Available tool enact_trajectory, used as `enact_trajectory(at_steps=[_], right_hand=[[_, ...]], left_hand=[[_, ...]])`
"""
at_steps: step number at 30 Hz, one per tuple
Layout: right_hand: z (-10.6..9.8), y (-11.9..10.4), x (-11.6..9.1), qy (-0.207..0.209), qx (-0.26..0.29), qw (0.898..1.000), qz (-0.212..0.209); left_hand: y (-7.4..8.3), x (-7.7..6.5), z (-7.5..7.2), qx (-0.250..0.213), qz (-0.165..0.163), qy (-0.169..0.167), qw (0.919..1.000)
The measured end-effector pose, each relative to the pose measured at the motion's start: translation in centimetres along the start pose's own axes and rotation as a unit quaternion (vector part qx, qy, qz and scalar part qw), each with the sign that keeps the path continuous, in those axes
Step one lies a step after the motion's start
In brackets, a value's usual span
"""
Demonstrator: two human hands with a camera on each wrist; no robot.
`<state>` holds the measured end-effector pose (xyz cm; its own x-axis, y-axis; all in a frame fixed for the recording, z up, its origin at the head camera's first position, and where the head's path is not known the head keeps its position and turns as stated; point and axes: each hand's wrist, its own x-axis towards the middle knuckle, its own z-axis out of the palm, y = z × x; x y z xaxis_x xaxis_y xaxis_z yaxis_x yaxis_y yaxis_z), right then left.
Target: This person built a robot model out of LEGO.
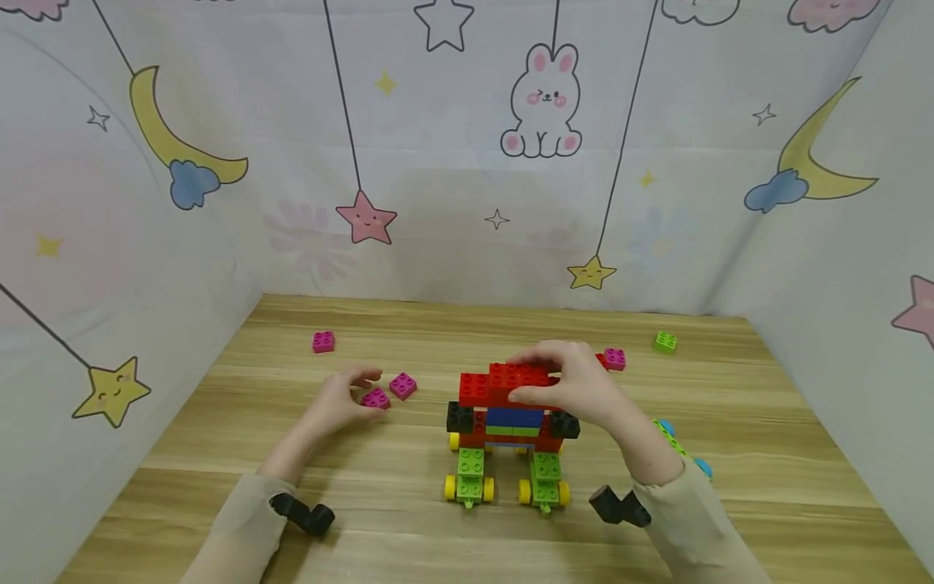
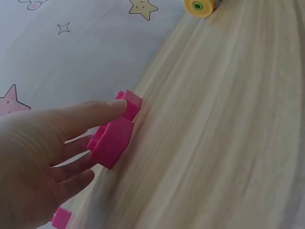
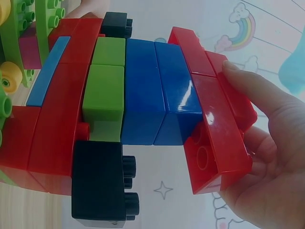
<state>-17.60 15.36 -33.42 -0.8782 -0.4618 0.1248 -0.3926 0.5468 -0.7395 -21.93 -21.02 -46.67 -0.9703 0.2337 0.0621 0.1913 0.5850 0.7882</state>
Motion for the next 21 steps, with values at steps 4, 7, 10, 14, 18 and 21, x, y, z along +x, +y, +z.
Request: enact_trajectory(at_steps=[4, 7, 10, 14, 18, 21], right_hand=[[-0.02, -0.01, -0.03, 0.001, 0.002, 1.0, -0.007], [-0.02, 0.06, -0.06, 0.003, 0.003, 1.0, -0.012], [-0.01, 0.16, -0.1, 0.005, 0.003, 1.0, -0.014], [-0.04, 0.16, -0.14, 0.003, 0.006, 1.0, -0.013], [-0.06, 0.07, -0.17, 0.001, 0.006, 1.0, -0.008], [-0.04, -0.01, -0.16, 0.001, 0.005, 1.0, -0.001]], left_hand=[[-0.43, 0.03, 0.1, 0.011, -0.014, -0.009, 0.9998], [-0.58, 0.1, 0.21, 0.016, -0.012, -0.01, 0.9997], [-0.62, 0.14, 0.29, 0.018, -0.017, -0.009, 0.9997], [-0.77, 0.18, 0.28, 0.03, -0.025, -0.012, 0.9992], [-0.97, 0.28, 0.32, 0.04, -0.026, -0.015, 0.9987], [-1.03, 0.3, 0.37, 0.043, -0.026, -0.014, 0.9986]])
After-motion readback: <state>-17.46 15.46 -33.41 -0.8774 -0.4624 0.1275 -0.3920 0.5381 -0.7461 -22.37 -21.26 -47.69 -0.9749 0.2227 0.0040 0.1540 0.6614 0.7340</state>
